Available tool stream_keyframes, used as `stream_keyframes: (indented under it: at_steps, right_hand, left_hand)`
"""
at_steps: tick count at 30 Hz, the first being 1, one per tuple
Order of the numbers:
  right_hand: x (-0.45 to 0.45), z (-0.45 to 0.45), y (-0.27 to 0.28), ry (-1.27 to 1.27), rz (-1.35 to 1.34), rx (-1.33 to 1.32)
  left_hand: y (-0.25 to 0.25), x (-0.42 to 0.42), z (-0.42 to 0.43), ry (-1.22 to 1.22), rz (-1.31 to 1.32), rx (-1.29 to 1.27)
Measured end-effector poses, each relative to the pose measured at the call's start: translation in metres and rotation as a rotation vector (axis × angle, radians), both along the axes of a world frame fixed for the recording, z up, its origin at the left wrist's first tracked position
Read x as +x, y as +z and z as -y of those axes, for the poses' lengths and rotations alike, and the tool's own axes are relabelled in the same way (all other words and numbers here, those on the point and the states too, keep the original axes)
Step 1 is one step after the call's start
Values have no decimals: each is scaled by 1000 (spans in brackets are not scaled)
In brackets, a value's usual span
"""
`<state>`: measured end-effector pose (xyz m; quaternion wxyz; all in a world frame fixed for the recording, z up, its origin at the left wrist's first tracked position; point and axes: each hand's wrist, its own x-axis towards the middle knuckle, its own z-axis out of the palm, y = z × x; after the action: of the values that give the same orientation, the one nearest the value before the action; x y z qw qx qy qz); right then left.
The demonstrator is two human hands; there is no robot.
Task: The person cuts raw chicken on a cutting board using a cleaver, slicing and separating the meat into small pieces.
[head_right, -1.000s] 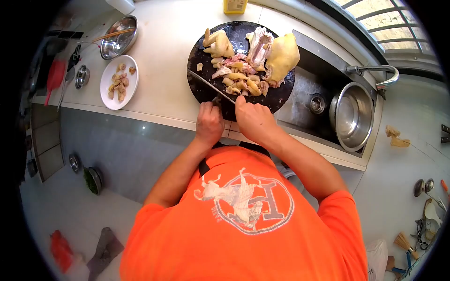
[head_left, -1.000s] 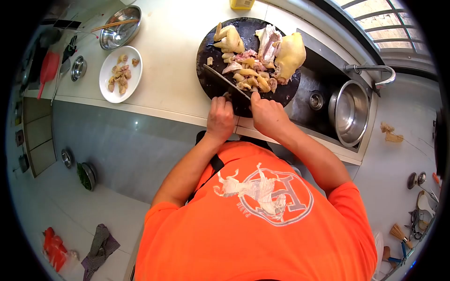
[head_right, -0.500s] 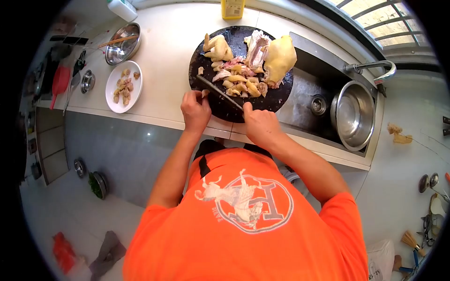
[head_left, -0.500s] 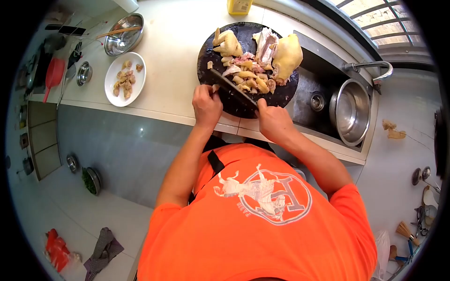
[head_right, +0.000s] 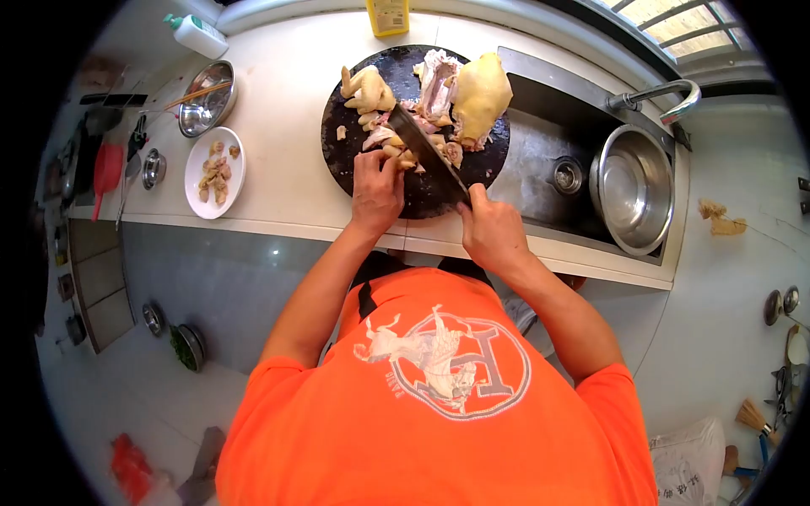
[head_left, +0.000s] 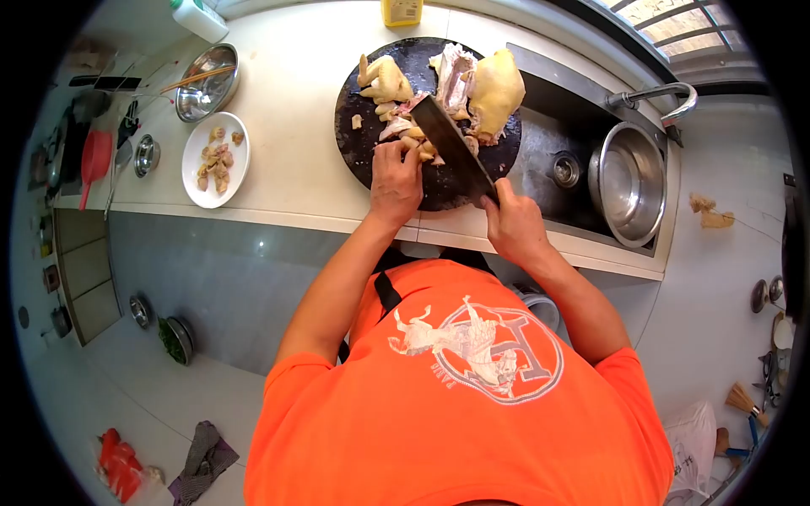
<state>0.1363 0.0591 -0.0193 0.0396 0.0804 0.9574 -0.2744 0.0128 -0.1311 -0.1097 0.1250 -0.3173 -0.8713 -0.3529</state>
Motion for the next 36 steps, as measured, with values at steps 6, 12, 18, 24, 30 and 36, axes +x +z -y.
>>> stream_keyframes:
  at_steps: [6, 12, 18, 24, 30, 36]
  right_hand:
    - [4, -9, -4, 46, 27, 14]
    - [-15, -2, 2, 259, 164, 42]
    - [-40, 10, 1, 357, 220, 125]
    - [-46, 17, 20, 414, 251, 153]
    - [-48, 22, 8, 406, 238, 197]
    - [-45, 7, 10, 379, 207, 210]
  left_hand:
    - [-10, 22, 13, 73, 143, 110]
    - [4, 41, 41, 527, 1079, 753]
    - [-3, 32, 43, 637, 1218, 859]
    - [-3, 37, 37, 751, 1095, 684]
    - [6, 55, 25, 611, 494, 315]
    - [11, 58, 5, 311, 334, 20]
